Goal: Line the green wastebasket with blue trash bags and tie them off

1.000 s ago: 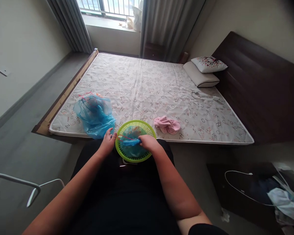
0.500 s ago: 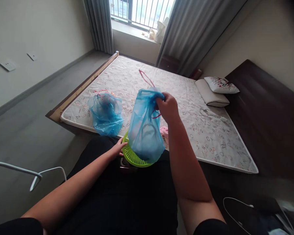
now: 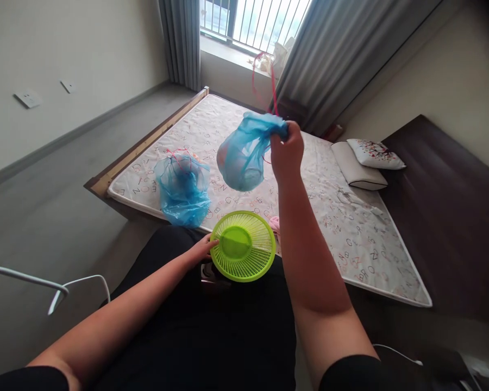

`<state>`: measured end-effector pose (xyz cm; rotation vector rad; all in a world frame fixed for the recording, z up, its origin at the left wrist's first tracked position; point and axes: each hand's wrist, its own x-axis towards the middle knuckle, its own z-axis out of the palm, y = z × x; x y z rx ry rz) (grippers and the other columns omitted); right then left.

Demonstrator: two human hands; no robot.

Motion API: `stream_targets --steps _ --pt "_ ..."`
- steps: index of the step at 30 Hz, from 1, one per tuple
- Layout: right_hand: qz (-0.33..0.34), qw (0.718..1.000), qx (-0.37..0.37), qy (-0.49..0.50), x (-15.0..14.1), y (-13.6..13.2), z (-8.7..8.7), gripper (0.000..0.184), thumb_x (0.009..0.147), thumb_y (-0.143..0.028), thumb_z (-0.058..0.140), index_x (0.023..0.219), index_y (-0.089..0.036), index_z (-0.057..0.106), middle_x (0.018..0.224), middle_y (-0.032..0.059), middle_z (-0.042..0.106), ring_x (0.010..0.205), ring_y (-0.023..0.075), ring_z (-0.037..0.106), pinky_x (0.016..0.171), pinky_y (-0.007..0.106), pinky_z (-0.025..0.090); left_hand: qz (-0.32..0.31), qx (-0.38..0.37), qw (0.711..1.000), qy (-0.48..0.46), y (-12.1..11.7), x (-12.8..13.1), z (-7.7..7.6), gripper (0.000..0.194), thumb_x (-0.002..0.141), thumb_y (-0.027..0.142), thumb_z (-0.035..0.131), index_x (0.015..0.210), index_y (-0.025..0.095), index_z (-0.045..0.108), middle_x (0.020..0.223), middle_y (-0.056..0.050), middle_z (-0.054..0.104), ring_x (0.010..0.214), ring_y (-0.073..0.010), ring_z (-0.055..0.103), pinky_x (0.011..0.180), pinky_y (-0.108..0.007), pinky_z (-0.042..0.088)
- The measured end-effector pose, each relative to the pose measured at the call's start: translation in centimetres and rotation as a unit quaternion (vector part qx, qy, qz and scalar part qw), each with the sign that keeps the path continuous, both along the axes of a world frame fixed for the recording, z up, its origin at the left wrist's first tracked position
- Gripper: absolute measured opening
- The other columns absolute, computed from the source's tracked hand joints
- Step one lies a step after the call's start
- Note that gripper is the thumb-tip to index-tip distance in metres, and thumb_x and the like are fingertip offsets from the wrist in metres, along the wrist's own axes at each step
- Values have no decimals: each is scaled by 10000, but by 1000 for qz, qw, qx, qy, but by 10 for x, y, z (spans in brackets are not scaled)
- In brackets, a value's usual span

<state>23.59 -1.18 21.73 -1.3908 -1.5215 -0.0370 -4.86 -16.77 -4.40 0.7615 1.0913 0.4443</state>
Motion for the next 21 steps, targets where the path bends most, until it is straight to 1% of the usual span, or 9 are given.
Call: stream_targets --steps 3,5,8,9,11,13,16,19,21 --pt "20 995 -83 -42 -14 -18 -43 301 929 -284 622 1205 -170 651 1176 109 707 1139 268 666 1063 480 530 6 0 1000 2 -1 1 7 766 771 519 882 1391 188 576 1215 -156 759 980 -307 775 720 -347 620" --pt "54 983 -155 -77 -23 -42 -77 380 871 -248 682 1241 -160 670 1239 147 716 1174 298 673 1093 496 526 5 -1 1000 5 0 3 12 739 796 519 861 1389 191 569 1218 -160 758 977 -304 777 722 -347 624" --pt "98 973 -186 -92 -26 -95 -127 640 875 -218 656 1502 -182 530 1474 161 624 1386 295 582 1182 491 484 1 -8 1000 3 4 6 18 684 853 514 805 1407 214 541 1271 -161 742 929 -276 786 743 -356 637" --pt "81 976 -182 -88 -23 -115 -141 651 902 -220 617 1540 -185 491 1515 159 595 1428 285 551 1206 492 464 1 -8 1000 2 6 7 19 669 865 515 788 1409 221 532 1294 -161 732 902 -264 788 749 -364 643" --pt "-37 984 -162 -67 -13 -154 -165 594 952 -227 525 1542 -183 481 1507 163 597 1478 297 499 1248 551 399 -1 -6 1000 1 11 11 22 642 874 521 767 1395 228 531 1343 -166 707 858 -251 789 747 -383 653" --pt "-146 976 -156 -48 0 -189 -184 578 956 -261 502 1529 -187 485 1523 170 571 1530 322 428 1270 605 337 -3 2 1000 6 16 18 24 606 883 517 748 1370 224 538 1370 -174 688 850 -251 789 739 -396 661" --pt "-205 964 -161 48 17 -224 -207 641 908 -322 558 1525 -175 461 1554 196 522 1529 338 417 1264 609 335 -3 18 999 26 23 35 27 560 907 493 711 1363 215 543 1346 -175 692 863 -256 784 713 -395 665" --pt "-183 937 -175 242 24 -238 -224 700 905 -369 569 1555 -178 394 1523 198 544 1436 308 527 1202 558 434 -6 34 999 17 32 58 32 555 921 493 684 1386 225 545 1355 -168 686 911 -271 775 702 -406 668" --pt "-162 913 -172 333 26 -239 -234 713 915 -395 576 1569 -196 375 1545 180 534 1420 286 542 1198 529 443 -4 44 999 -4 40 73 34 575 914 498 688 1402 230 545 1390 -172 669 970 -286 764 717 -411 666"
